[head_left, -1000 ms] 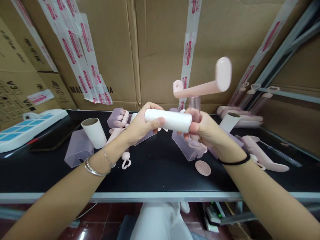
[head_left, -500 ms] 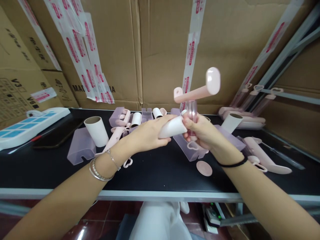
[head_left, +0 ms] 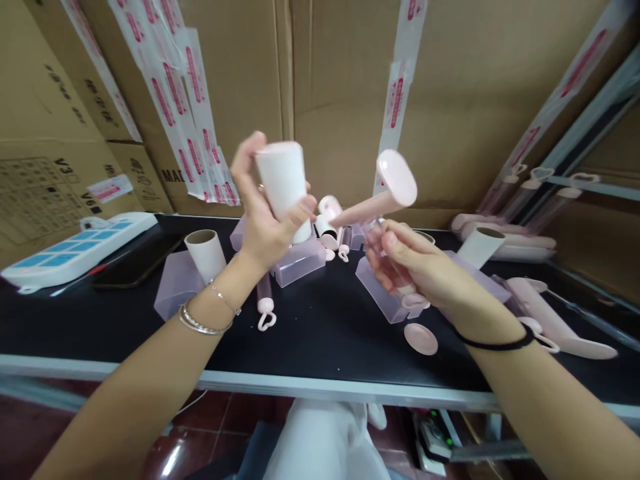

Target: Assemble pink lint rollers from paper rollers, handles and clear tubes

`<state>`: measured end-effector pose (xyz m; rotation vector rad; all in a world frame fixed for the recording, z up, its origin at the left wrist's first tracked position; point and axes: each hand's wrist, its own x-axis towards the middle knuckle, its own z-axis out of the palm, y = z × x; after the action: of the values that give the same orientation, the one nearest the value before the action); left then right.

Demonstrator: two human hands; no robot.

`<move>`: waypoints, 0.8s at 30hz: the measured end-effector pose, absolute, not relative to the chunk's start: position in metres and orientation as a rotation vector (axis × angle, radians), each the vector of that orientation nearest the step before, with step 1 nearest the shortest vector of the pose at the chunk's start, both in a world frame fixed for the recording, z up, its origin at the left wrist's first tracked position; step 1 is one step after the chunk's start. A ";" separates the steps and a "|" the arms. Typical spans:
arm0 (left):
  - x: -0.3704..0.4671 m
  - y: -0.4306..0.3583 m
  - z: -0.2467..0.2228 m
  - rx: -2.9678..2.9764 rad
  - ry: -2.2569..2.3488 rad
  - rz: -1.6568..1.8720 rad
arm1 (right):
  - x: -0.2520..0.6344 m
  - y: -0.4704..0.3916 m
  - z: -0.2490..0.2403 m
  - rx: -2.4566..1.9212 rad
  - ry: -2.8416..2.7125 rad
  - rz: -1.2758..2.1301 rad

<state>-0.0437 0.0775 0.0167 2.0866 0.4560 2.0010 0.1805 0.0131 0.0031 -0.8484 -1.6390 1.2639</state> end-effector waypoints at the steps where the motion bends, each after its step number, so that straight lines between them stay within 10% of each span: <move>1: -0.045 0.080 0.020 1.954 0.440 2.106 | 0.181 0.013 0.002 -0.881 -1.730 1.252; 24: -0.032 0.081 0.001 1.921 0.563 1.375 | 0.185 0.002 0.010 -1.167 -1.813 1.258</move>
<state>-0.0323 0.0806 0.0011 1.9207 0.5629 1.3746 0.1846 0.0024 0.0100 -1.1673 -1.8128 1.2577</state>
